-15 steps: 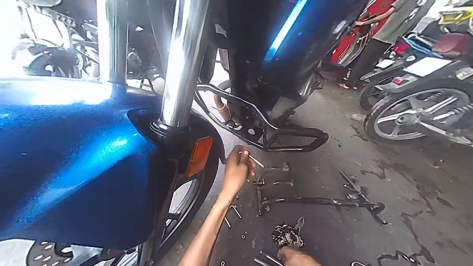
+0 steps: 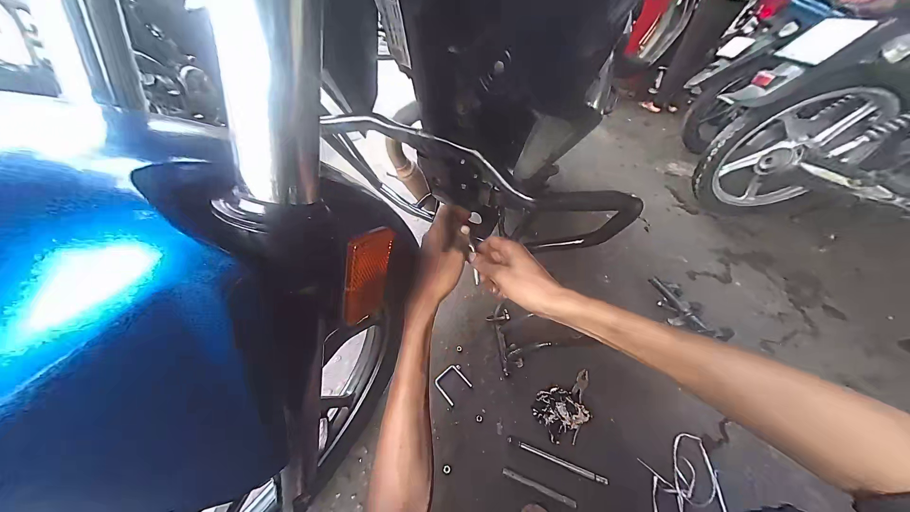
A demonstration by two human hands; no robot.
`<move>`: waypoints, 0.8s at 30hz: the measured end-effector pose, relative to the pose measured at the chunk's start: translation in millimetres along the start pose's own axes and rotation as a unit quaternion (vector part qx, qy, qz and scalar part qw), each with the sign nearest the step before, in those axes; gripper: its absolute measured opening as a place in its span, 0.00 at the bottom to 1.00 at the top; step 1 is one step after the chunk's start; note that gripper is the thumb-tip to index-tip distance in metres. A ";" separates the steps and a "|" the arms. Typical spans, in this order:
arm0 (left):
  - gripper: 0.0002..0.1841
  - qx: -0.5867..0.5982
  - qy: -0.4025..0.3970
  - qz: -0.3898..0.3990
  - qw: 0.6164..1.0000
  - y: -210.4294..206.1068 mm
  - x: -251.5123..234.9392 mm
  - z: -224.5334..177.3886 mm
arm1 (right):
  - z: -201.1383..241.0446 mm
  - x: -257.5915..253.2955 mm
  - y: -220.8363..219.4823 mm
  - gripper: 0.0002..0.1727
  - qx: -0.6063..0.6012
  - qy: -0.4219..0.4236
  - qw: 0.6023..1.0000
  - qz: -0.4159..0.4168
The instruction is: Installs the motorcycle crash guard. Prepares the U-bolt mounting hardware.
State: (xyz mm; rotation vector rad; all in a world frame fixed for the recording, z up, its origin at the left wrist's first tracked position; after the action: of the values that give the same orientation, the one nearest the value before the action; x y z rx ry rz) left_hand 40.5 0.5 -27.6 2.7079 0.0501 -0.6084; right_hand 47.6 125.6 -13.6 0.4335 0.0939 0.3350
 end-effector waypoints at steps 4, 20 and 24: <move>0.27 -0.056 -0.011 -0.190 0.980 16.4 -27.8 -6.9 | -9.0 -32.1 7.0 0.13 0.002 0.051 0.991 -0.123; 0.23 0.107 0.112 -0.350 0.924 34.3 -42.3 8.6 | 40.6 -101.5 -2.6 0.12 -0.274 0.137 0.890 -0.338; 0.20 0.181 0.106 -0.391 0.896 48.3 -72.7 10.7 | 48.4 -103.7 3.6 0.13 -0.219 0.173 0.900 -0.334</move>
State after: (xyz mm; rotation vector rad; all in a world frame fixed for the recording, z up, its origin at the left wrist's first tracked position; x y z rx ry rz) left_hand -24.2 -45.2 10.5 3.0446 1.2427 -0.5538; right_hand -43.3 74.5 33.6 -0.1253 0.4932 -0.2531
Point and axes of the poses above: each hand's wrist, its own x-axis away from the middle knuckle, its own y-axis out of the back of the hand, z = x × y, the point moved 8 cm from there along -x, towards the middle knuckle, and after that the axes turned 14 degrees about -x, right-handed, at the moved point
